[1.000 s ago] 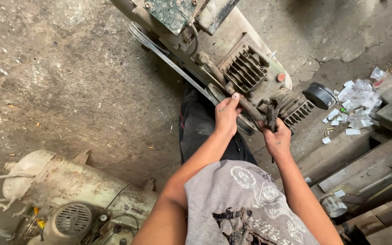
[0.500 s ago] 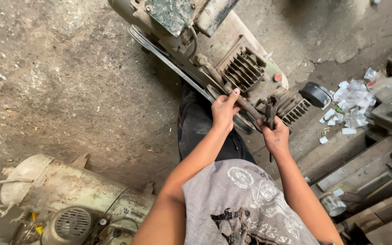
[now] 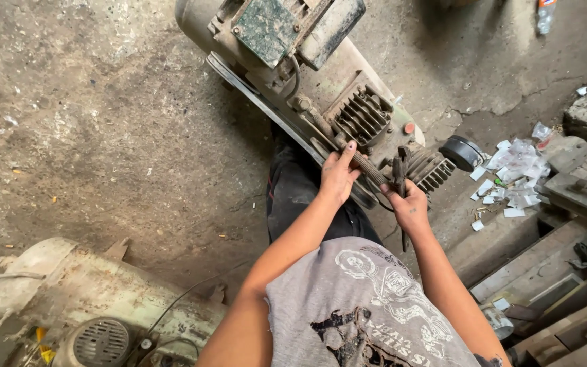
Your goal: Tightening and adjusting fittings on an air compressor using a wrench and hands.
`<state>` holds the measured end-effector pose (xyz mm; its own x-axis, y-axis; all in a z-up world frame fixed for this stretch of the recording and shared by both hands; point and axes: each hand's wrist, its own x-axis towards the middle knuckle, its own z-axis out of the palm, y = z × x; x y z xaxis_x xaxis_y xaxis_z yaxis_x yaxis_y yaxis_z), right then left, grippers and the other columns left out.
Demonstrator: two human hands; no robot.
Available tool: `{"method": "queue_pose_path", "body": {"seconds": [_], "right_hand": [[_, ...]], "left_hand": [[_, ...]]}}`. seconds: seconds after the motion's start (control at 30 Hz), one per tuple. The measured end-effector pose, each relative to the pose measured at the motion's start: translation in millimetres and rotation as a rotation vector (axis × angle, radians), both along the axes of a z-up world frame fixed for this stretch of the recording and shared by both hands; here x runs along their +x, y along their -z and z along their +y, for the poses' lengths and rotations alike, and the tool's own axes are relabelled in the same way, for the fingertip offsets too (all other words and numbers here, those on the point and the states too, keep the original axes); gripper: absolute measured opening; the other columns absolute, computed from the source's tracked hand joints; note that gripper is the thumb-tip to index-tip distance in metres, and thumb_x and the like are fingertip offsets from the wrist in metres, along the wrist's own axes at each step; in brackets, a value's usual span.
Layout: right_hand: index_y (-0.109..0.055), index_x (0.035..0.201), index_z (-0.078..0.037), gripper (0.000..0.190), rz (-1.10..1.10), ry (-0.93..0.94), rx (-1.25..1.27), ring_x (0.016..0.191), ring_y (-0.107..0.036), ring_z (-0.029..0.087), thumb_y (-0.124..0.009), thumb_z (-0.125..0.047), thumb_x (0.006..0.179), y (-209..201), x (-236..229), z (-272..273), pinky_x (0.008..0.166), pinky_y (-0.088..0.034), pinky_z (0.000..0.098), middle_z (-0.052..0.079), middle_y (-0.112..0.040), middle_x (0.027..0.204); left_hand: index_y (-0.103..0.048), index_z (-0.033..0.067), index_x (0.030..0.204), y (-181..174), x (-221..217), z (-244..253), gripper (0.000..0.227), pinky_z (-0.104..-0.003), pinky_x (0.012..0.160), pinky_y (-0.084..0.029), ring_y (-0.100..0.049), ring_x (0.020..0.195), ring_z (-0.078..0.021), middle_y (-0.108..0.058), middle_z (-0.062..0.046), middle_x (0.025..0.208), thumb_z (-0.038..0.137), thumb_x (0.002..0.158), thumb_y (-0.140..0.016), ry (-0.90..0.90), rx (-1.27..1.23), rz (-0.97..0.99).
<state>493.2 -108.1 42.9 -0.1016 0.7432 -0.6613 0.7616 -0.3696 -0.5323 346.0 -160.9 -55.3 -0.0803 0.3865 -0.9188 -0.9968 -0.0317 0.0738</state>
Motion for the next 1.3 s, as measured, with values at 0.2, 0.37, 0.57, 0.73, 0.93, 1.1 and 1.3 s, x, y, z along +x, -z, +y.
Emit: {"method": "queue_pose_path", "body": {"seconds": [0.2, 0.37, 0.57, 0.73, 0.93, 1.1, 1.3], "right_hand": [[-0.066, 0.080, -0.008, 0.028, -0.027, -0.015, -0.006, 0.067, -0.050, 0.013, -0.085, -0.027, 0.089, 7, 6, 4, 0.063, -0.042, 0.0307, 0.003, -0.053, 0.062], [-0.066, 0.079, -0.009, 0.028, -0.030, -0.027, -0.030, 0.062, -0.051, 0.012, -0.083, -0.027, 0.091, 5, 3, 5, 0.059, -0.042, 0.0296, 0.002, -0.053, 0.060], [-0.064, 0.077, -0.008, 0.031, -0.048, -0.054, -0.076, 0.049, -0.054, 0.017, -0.082, -0.028, 0.093, 12, 18, 8, 0.051, -0.044, 0.0289, 0.006, -0.052, 0.052], [-0.063, 0.078, -0.007, 0.031, -0.043, -0.034, -0.064, 0.048, -0.054, 0.017, -0.083, -0.027, 0.091, 9, 10, 10, 0.049, -0.044, 0.0293, 0.006, -0.050, 0.052], [-0.066, 0.081, -0.006, 0.031, -0.019, 0.004, -0.046, 0.048, -0.054, 0.016, -0.085, -0.029, 0.090, 7, 5, 9, 0.047, -0.045, 0.0299, 0.008, -0.052, 0.053], [-0.071, 0.087, -0.007, 0.024, 0.001, 0.081, 0.009, 0.054, -0.053, 0.015, -0.085, -0.027, 0.089, -12, -3, 1, 0.049, -0.046, 0.0304, 0.006, -0.053, 0.057], [-0.070, 0.095, -0.002, 0.022, -0.089, 0.279, 0.358, 0.084, -0.064, 0.029, -0.082, -0.021, 0.097, -27, 20, -55, 0.076, -0.050, 0.0472, 0.018, -0.063, 0.083]], "left_hand": [[-0.065, 0.0109, 0.120, -11, 1, -14, 0.029, -0.054, 0.110, -0.045, -0.061, 0.126, -0.0304, -0.065, -0.015, 0.134, 0.032, 0.102, -0.072, 0.027, 0.190, -0.075], [-0.061, 0.0080, 0.131, -24, 20, -20, 0.039, -0.056, 0.107, -0.048, -0.057, 0.125, -0.0304, -0.060, -0.017, 0.135, 0.038, 0.107, -0.063, 0.240, 0.155, 0.048], [-0.057, 0.0030, 0.136, -26, 24, -19, 0.041, -0.059, 0.102, -0.049, -0.055, 0.127, -0.0338, -0.055, -0.020, 0.134, 0.033, 0.109, -0.060, 0.302, 0.136, 0.136], [-0.064, 0.0080, 0.130, -1, 21, -23, 0.033, -0.051, 0.097, -0.056, -0.062, 0.114, -0.0256, -0.062, -0.010, 0.122, 0.030, 0.106, -0.066, 0.236, 0.170, 0.100], [-0.058, 0.0028, 0.131, 10, 13, -20, 0.039, -0.051, 0.094, -0.057, -0.064, 0.108, -0.0270, -0.058, -0.012, 0.121, 0.032, 0.106, -0.063, 0.354, 0.150, 0.146], [-0.061, 0.0090, 0.120, -15, -40, -17, 0.056, -0.042, 0.095, -0.059, -0.069, 0.113, -0.0263, -0.070, -0.008, 0.112, 0.058, 0.093, -0.064, 1.084, -0.145, 0.705], [-0.055, 0.0048, 0.128, -44, -95, -14, 0.043, -0.047, 0.094, -0.053, -0.056, 0.118, -0.0370, -0.050, -0.016, 0.126, 0.018, 0.091, -0.073, 1.346, 0.160, 1.803]]}}
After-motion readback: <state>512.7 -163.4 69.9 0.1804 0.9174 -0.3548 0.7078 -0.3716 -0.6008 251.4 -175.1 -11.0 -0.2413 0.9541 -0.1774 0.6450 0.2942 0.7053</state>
